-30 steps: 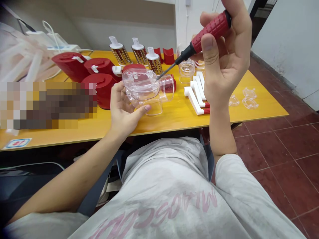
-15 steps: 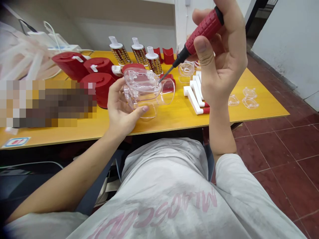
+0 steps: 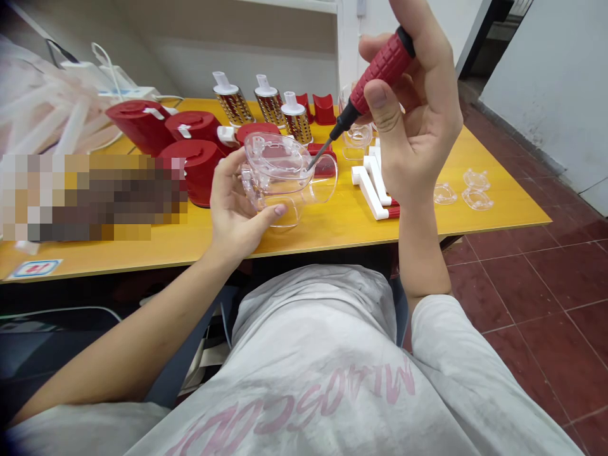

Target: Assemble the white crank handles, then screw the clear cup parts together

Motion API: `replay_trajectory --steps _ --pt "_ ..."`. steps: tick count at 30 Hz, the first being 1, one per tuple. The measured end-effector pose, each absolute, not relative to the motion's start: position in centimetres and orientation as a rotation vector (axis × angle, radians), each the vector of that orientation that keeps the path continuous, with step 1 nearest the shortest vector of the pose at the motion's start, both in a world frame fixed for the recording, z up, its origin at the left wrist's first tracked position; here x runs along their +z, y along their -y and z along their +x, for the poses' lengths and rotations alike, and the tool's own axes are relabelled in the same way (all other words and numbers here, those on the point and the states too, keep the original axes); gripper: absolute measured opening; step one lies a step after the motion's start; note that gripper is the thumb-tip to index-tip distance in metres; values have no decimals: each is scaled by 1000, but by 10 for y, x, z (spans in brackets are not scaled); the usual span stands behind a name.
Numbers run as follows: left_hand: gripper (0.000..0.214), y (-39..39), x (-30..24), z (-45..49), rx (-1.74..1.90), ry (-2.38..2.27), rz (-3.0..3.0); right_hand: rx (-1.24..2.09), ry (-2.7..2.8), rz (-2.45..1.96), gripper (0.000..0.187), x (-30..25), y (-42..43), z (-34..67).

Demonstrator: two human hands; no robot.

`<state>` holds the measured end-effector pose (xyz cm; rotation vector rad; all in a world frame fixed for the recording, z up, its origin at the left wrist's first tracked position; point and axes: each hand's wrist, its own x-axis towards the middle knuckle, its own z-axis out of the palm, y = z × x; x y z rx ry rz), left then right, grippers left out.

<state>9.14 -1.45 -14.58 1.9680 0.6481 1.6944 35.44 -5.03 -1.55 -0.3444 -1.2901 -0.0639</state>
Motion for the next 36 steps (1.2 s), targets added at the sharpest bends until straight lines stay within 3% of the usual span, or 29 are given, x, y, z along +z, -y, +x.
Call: replay_trajectory --steps 10,15,21,26,32,36 --pt "105 13 -148 89 1677 -570 2028 67 1378 -372 38 -21 38 372" --pt "101 11 -149 88 1686 -564 2037 238 1349 -684 52 -23 39 378" --pt "97 14 -146 85 1689 -562 2039 267 1331 -660 47 -25 38 376" --pt "96 12 -146 83 1651 -556 2056 395 1265 -705 58 -25 39 374" --pt "94 11 -148 81 1590 -544 2041 254 1243 -667 29 -21 41 366" --pt "96 10 -149 81 1590 -528 2038 286 1280 -607 27 -18 47 365"
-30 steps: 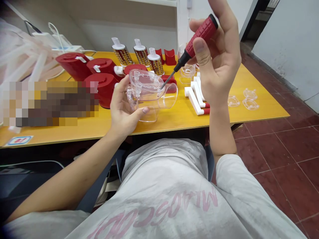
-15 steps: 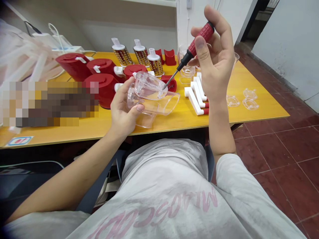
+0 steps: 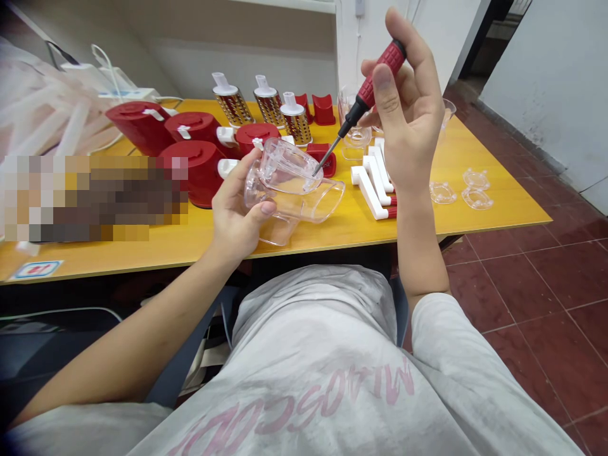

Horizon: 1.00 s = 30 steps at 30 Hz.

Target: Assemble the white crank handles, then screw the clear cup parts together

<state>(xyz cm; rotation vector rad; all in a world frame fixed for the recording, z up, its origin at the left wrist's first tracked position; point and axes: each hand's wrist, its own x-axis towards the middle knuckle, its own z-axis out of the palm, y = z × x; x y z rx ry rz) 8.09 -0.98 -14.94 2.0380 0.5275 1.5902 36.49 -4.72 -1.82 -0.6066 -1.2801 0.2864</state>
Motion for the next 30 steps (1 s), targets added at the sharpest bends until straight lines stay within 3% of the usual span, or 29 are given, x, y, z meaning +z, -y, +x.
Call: replay_trajectory --steps 6,12,23,30 --pt "94 9 -149 81 1595 -515 2041 487 1342 -528 40 -17 56 364" --pt "96 9 -150 80 1562 -537 2067 456 1312 -663 48 -18 54 364" --pt "98 10 -150 81 1571 -552 2053 332 1292 -653 41 -19 55 360" --pt "101 10 -149 81 1561 -561 2040 539 1308 -490 34 -12 61 358"
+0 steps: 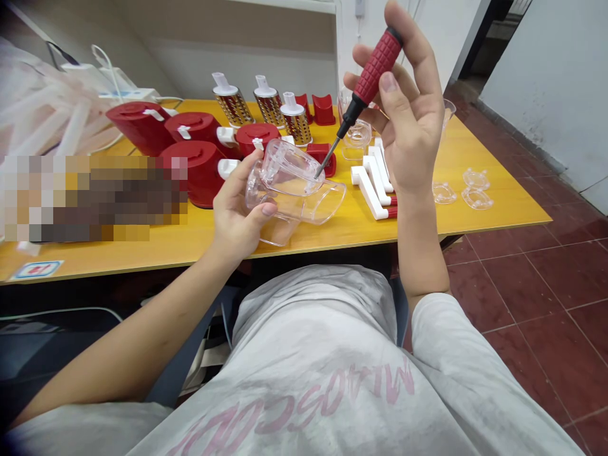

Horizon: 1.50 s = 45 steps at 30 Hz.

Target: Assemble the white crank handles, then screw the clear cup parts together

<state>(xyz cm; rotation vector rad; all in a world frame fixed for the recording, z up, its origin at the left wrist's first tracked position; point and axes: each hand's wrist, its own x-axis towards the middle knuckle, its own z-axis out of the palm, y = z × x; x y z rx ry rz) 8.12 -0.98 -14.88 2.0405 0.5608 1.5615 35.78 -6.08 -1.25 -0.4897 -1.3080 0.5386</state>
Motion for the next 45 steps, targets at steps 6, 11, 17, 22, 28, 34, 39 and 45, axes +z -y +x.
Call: replay_trajectory --steps 6,11,17,22,28,34,39,45 --pt "100 11 -148 82 1560 -581 2038 450 1233 -568 39 -14 60 354" --pt "98 10 -149 82 1574 -562 2044 427 1277 -631 39 -18 58 358" --pt "99 10 -148 81 1578 -555 2049 524 1330 -493 36 -17 57 361" --pt "97 9 -149 81 1586 -522 2046 465 1288 -594 43 -19 54 362" --pt "96 9 -149 80 1580 -534 2053 438 1233 -643 42 -17 56 360" --pt "93 12 -146 83 1596 -569 2055 484 1341 -541 41 -16 56 363" --pt "95 12 -145 83 1591 -585 2053 341 1253 -695 45 -17 57 358" --pt "93 12 -146 83 1585 -568 2048 410 1288 -599 36 -17 57 360"
